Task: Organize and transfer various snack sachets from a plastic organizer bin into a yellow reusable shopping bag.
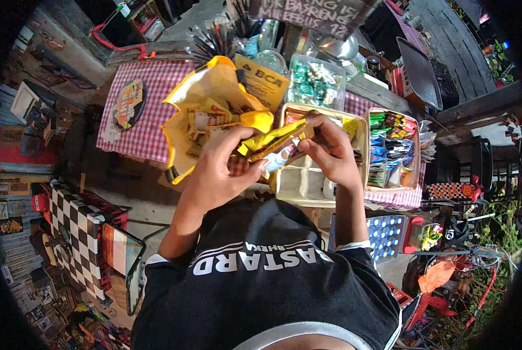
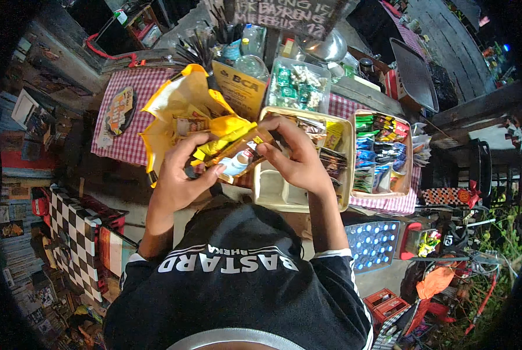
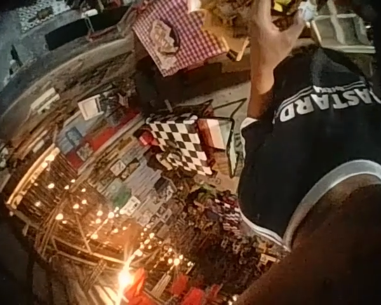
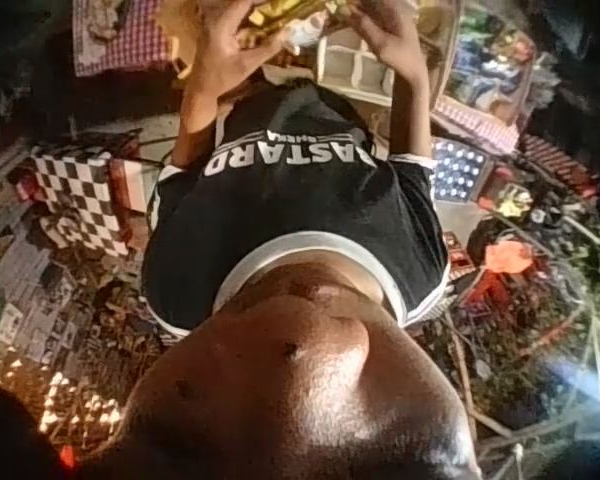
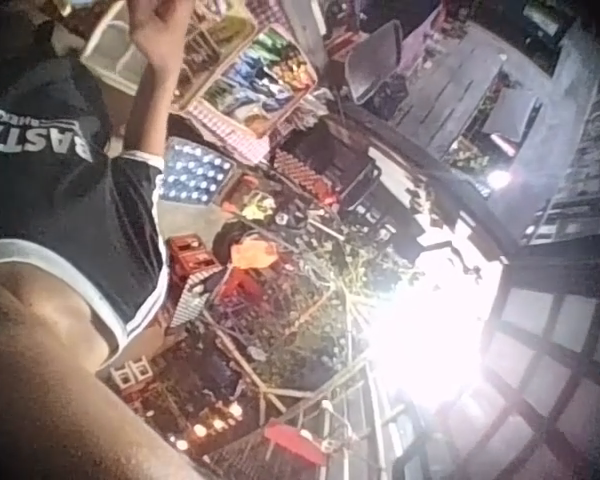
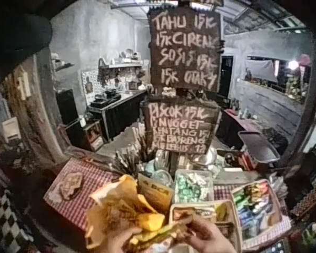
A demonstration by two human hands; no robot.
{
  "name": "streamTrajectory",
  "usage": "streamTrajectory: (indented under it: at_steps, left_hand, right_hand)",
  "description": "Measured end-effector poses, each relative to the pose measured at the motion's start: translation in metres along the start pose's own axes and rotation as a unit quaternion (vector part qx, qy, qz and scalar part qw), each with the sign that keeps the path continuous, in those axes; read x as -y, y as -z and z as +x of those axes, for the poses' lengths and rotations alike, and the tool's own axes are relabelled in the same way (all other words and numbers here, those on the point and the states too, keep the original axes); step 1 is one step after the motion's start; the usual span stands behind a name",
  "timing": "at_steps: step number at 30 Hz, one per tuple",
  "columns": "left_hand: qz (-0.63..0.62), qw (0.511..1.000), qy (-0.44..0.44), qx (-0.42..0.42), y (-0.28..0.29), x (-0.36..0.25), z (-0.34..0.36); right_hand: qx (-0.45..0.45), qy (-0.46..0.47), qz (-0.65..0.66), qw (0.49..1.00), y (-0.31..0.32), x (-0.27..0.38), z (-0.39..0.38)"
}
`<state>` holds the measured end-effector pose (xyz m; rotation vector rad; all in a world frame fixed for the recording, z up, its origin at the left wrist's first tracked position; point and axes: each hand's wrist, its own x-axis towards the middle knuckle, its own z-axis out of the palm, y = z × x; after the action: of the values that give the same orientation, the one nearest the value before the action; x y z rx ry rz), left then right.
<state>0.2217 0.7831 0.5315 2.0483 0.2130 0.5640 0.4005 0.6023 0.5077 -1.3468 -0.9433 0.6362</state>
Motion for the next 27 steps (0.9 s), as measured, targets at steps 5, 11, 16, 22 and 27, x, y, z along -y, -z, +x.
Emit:
streamTrajectory:
  at_steps: [5, 11, 16, 22, 27]
  left_hand:
    - [-0.046, 0.998, 0.030, -0.039, 0.052, 0.019, 0.002]
    - [0.037, 0.998, 0.056, -0.008, 0.098, 0.056, 0.003]
    - [0.104, 0.994, -0.023, -0.016, 0.122, 0.085, 0.007]
    - [0.058, 0.997, -0.027, 0.032, 0.131, 0.106, 0.017]
    - [0.013, 0.998, -0.044, 0.036, 0.127, 0.116, 0.026]
  right_hand:
    - [0.066, 0.092, -0.232, 0.966, -0.046, 0.027, 0.055]
    - [0.089, 0.207, -0.374, 0.900, -0.091, 0.022, 0.104]
    - [0.177, 0.173, -0.501, 0.829, -0.112, 0.008, 0.121]
    - [0.230, 0.136, -0.536, 0.801, -0.119, -0.021, 0.122]
    - [0.170, 0.099, -0.547, 0.814, -0.125, -0.015, 0.132]
